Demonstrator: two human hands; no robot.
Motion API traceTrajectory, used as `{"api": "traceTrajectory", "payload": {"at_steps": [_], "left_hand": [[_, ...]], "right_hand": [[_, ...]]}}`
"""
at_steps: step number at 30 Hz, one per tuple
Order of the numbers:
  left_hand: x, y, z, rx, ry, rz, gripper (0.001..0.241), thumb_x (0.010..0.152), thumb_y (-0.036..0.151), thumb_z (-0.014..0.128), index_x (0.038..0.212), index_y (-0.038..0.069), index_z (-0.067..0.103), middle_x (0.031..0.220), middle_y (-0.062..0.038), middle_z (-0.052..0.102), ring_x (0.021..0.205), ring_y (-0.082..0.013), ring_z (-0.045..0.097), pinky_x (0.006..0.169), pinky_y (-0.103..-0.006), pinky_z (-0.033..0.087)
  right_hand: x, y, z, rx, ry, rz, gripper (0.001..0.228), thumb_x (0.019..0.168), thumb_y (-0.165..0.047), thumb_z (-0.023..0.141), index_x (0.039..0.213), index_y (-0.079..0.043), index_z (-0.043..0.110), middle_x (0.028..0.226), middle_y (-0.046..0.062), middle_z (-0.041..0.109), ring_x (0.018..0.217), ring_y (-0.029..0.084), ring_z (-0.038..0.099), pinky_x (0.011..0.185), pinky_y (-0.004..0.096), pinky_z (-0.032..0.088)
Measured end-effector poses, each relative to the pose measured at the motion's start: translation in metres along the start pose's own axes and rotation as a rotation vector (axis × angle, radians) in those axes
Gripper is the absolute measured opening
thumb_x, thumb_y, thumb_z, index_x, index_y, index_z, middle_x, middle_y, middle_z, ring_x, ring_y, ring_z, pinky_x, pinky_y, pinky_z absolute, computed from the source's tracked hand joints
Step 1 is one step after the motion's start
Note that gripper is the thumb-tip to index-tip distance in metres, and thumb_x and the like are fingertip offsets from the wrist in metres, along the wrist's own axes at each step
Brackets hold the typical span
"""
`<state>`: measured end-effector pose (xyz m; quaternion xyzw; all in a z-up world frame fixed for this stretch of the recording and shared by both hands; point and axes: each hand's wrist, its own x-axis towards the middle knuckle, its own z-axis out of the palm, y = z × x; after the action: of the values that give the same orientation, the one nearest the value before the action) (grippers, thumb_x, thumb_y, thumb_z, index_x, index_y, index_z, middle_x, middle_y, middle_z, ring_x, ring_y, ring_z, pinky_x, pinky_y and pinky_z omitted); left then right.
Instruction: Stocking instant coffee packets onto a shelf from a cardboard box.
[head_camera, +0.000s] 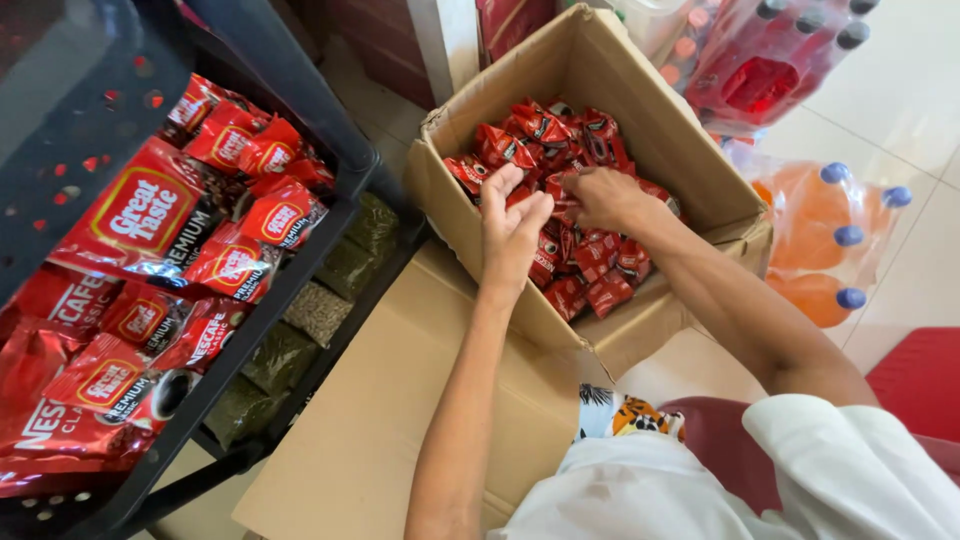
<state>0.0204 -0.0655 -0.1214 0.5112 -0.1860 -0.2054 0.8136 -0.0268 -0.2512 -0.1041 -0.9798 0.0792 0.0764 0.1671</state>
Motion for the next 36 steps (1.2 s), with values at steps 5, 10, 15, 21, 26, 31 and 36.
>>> {"api": "traceTrajectory", "payload": {"at_steps": [5, 10, 15, 21, 26, 31, 36], "left_hand": [[0.003, 0.014, -0.001, -0.082, 0.061, -0.153, 0.072, 0.091, 0.006, 0.071, 0.152, 0.002, 0.033, 0.155, -0.024, 0.037, 0.125, -0.0299, 0.057, 0.103, -0.0390, 0.053], [0.006, 0.005, -0.009, -0.180, 0.100, -0.149, 0.075, 0.091, 0.006, 0.070, 0.156, 0.004, 0.031, 0.161, -0.025, 0.032, 0.141, -0.0358, 0.046, 0.113, -0.0427, 0.044], [0.008, 0.000, -0.007, -0.137, 0.096, -0.095, 0.073, 0.095, 0.003, 0.068, 0.158, 0.004, 0.032, 0.164, -0.024, 0.032, 0.148, -0.0299, 0.039, 0.121, -0.0407, 0.036], [0.002, 0.026, 0.003, -0.253, 0.019, -0.040, 0.061, 0.094, -0.004, 0.069, 0.147, 0.003, 0.041, 0.143, -0.021, 0.055, 0.129, -0.0237, 0.058, 0.111, -0.0389, 0.050], [0.000, 0.025, 0.008, -0.198, 0.136, -0.035, 0.056, 0.091, -0.009, 0.069, 0.137, 0.005, 0.041, 0.127, -0.018, 0.064, 0.114, -0.0207, 0.064, 0.101, -0.0345, 0.056], [0.000, 0.011, 0.008, -0.256, 0.149, 0.044, 0.049, 0.097, -0.007, 0.068, 0.138, 0.002, 0.044, 0.132, -0.018, 0.063, 0.115, -0.0207, 0.064, 0.097, -0.0352, 0.055], [-0.007, 0.048, 0.015, -0.084, 0.071, 0.059, 0.068, 0.088, -0.008, 0.073, 0.146, 0.006, 0.042, 0.140, -0.013, 0.058, 0.124, -0.0192, 0.061, 0.107, -0.0341, 0.054]], "right_hand": [[0.007, 0.006, 0.006, -0.147, -0.103, 0.109, 0.025, 0.084, -0.021, 0.071, 0.108, -0.012, 0.074, 0.100, 0.018, 0.073, 0.095, 0.039, 0.070, 0.081, 0.052, 0.057], [0.009, 0.029, -0.007, 0.239, 0.209, 0.015, 0.016, 0.088, -0.013, 0.072, 0.103, -0.010, 0.076, 0.089, 0.012, 0.075, 0.081, 0.028, 0.072, 0.075, 0.043, 0.057], [0.001, 0.016, -0.027, 0.964, 0.188, -0.077, 0.009, 0.101, -0.011, 0.072, 0.107, -0.005, 0.073, 0.094, 0.001, 0.069, 0.086, 0.010, 0.062, 0.079, 0.028, 0.051], [-0.003, -0.018, -0.042, 1.434, 0.050, -0.071, 0.009, 0.104, -0.013, 0.065, 0.109, -0.006, 0.068, 0.097, -0.003, 0.070, 0.086, 0.006, 0.063, 0.076, 0.023, 0.053], [-0.004, -0.024, -0.042, 1.474, 0.160, -0.055, 0.013, 0.102, -0.015, 0.068, 0.109, -0.007, 0.062, 0.098, -0.001, 0.068, 0.086, 0.006, 0.064, 0.073, 0.024, 0.054], [-0.010, -0.032, -0.047, 1.446, 0.154, -0.110, 0.020, 0.101, -0.023, 0.070, 0.106, -0.005, 0.064, 0.100, -0.001, 0.070, 0.089, 0.006, 0.067, 0.079, 0.025, 0.058], [-0.013, -0.040, -0.047, 1.279, 0.196, -0.165, 0.019, 0.101, -0.020, 0.073, 0.109, -0.004, 0.066, 0.096, -0.002, 0.069, 0.087, 0.004, 0.063, 0.077, 0.022, 0.054]]}}
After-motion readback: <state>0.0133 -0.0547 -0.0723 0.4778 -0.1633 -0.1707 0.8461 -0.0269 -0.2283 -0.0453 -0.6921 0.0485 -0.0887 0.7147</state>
